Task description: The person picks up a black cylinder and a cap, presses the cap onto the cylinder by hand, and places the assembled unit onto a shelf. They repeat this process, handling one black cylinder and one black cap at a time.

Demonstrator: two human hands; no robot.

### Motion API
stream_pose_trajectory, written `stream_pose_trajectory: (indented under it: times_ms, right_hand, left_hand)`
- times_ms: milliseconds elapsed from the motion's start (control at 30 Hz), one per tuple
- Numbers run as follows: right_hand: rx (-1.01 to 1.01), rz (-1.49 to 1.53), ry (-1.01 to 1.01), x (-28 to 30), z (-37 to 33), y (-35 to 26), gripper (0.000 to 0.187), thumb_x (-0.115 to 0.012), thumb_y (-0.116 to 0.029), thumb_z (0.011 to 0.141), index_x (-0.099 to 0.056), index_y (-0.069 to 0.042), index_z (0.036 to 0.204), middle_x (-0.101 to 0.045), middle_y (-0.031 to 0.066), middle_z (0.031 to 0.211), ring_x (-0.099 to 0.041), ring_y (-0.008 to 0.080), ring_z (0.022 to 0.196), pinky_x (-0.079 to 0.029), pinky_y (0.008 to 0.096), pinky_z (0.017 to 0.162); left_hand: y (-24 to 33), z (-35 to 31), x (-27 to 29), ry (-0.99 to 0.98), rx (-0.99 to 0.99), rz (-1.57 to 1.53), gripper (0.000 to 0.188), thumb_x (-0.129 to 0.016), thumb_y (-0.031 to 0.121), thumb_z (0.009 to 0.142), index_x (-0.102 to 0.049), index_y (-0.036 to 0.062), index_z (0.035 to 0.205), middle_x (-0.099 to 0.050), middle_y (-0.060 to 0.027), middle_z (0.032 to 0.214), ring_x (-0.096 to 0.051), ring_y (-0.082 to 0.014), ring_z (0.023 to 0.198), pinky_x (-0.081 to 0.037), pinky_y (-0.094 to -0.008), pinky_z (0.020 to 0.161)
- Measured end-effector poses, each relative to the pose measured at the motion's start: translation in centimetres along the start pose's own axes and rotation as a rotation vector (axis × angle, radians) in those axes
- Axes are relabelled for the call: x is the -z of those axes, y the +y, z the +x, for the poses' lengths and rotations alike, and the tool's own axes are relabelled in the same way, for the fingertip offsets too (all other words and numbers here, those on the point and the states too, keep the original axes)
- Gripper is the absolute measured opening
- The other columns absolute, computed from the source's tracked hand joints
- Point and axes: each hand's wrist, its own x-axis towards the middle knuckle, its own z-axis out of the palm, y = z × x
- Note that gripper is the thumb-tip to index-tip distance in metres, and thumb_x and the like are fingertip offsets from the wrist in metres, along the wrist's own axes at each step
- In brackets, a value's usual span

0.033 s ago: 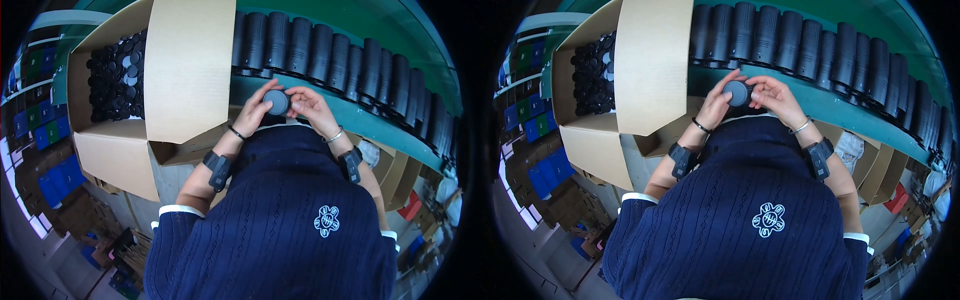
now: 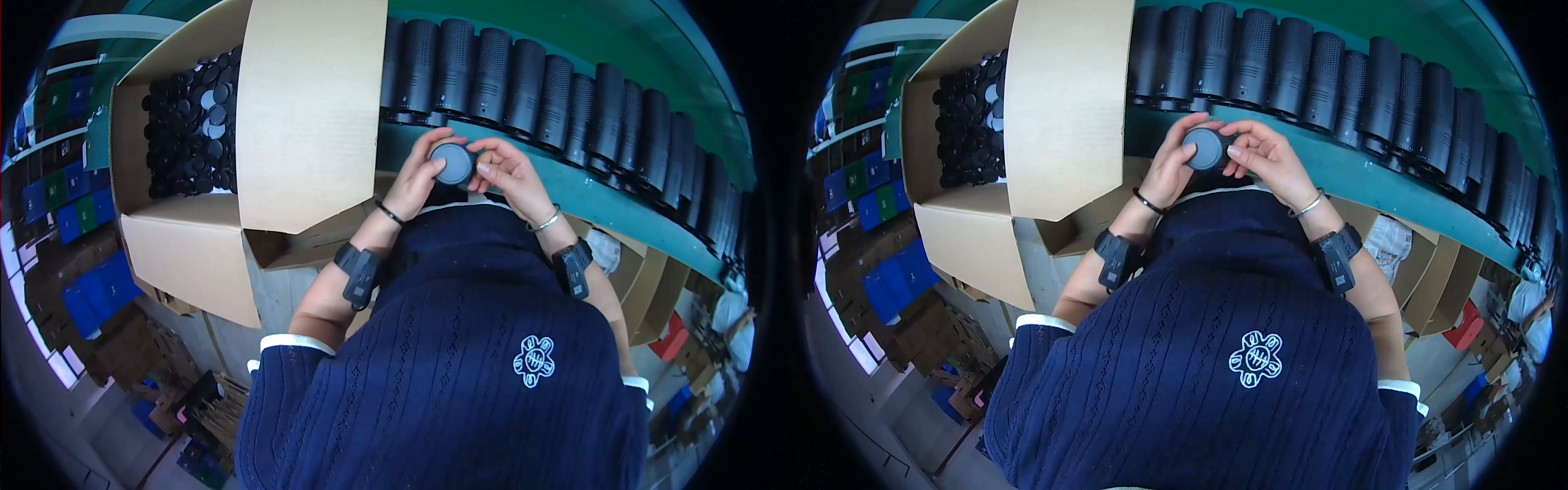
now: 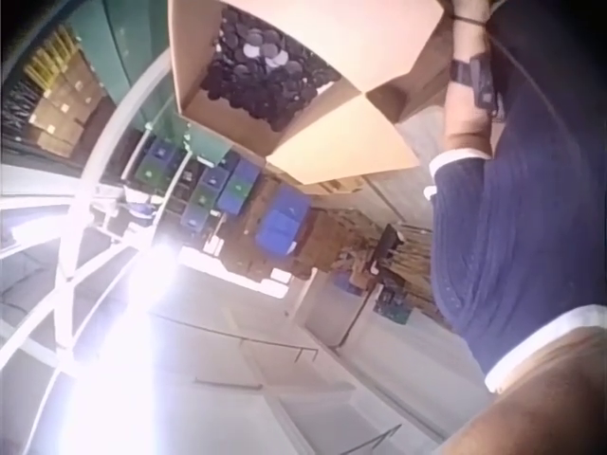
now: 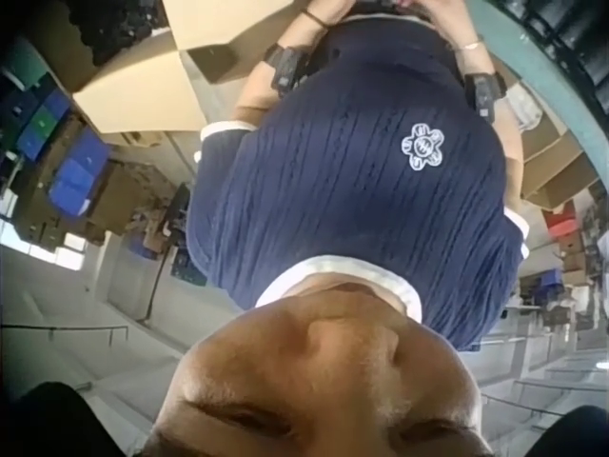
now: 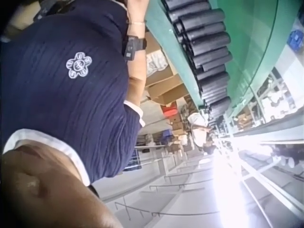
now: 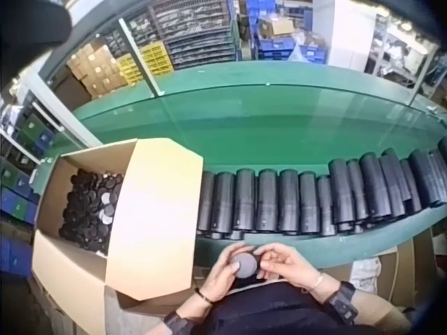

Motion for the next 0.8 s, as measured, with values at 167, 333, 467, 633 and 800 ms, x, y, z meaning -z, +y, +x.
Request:
stream_pose_trajectory:
  times_ms: [167,333,467,633,800]
  right_hand:
    - [0.023,-0.035,0.043,0.1,0.7,-0.9,0.031,-0.058,-0.012,0.096,-0.054,-0.004,0.125,-0.059,0.0000,0.080,-0.059,0.0072,0.070,-0.046,0.0181,0.059]
    - [-0.036,0.046,0.124,0.5,-0.1,-0.4,0.024,-0.057,-0.010,0.096,-0.059,-0.004,0.119,-0.062,0.0000,0.081,-0.058,0.0042,0.066,-0.047,0.0177,0.059]
    - [-0.009,0.036,0.128,1.9,-1.9,0.6,0.024,-0.058,-0.010,0.095,-0.059,-0.004,0.118,-0.061,0.0000,0.084,-0.058,0.0051,0.070,-0.050,0.0194,0.062]
    - [-0.044,0.065,0.072,3.2,-3.8,0.6,0.027,-0.064,-0.006,0.091,-0.061,-0.003,0.118,-0.058,-0.0010,0.086,-0.058,0.0065,0.078,-0.053,0.0215,0.071]
    - [-0.011,0.061,0.016,4.0,-6.0,0.4,0.034,-0.068,0.004,0.084,-0.066,0.000,0.118,-0.057,0.0001,0.095,-0.058,0.0069,0.084,-0.051,0.0204,0.076]
  left_hand:
    - [-0.1,1.8,-0.3,0.041,0.043,-0.110,0.041,-0.037,0.031,0.103,-0.044,0.0027,0.132,-0.052,-0.0142,0.132,-0.049,-0.0229,0.123,-0.037,-0.0378,0.107]
    - [-0.6,1.3,-2.3,0.040,-0.011,0.135,0.065,-0.078,0.019,0.078,-0.040,0.0029,0.128,-0.052,-0.0097,0.115,-0.051,-0.0170,0.110,-0.042,-0.0312,0.096]
    - [-0.6,1.1,-3.7,-0.077,-0.004,0.121,0.056,-0.077,0.017,0.081,-0.043,0.0050,0.123,-0.050,-0.0061,0.114,-0.050,-0.0139,0.108,-0.043,-0.0293,0.093]
    - [-1.3,0.7,-4.1,-0.086,-0.173,0.494,0.058,-0.080,0.020,0.074,-0.047,0.0052,0.120,-0.052,-0.0110,0.115,-0.049,-0.0222,0.114,-0.037,-0.0358,0.101]
    - [0.7,0.3,-4.9,-0.215,-0.346,0.686,0.059,-0.079,0.021,0.068,-0.048,0.0080,0.116,-0.052,-0.0121,0.116,-0.046,-0.0330,0.119,-0.019,-0.0551,0.112]
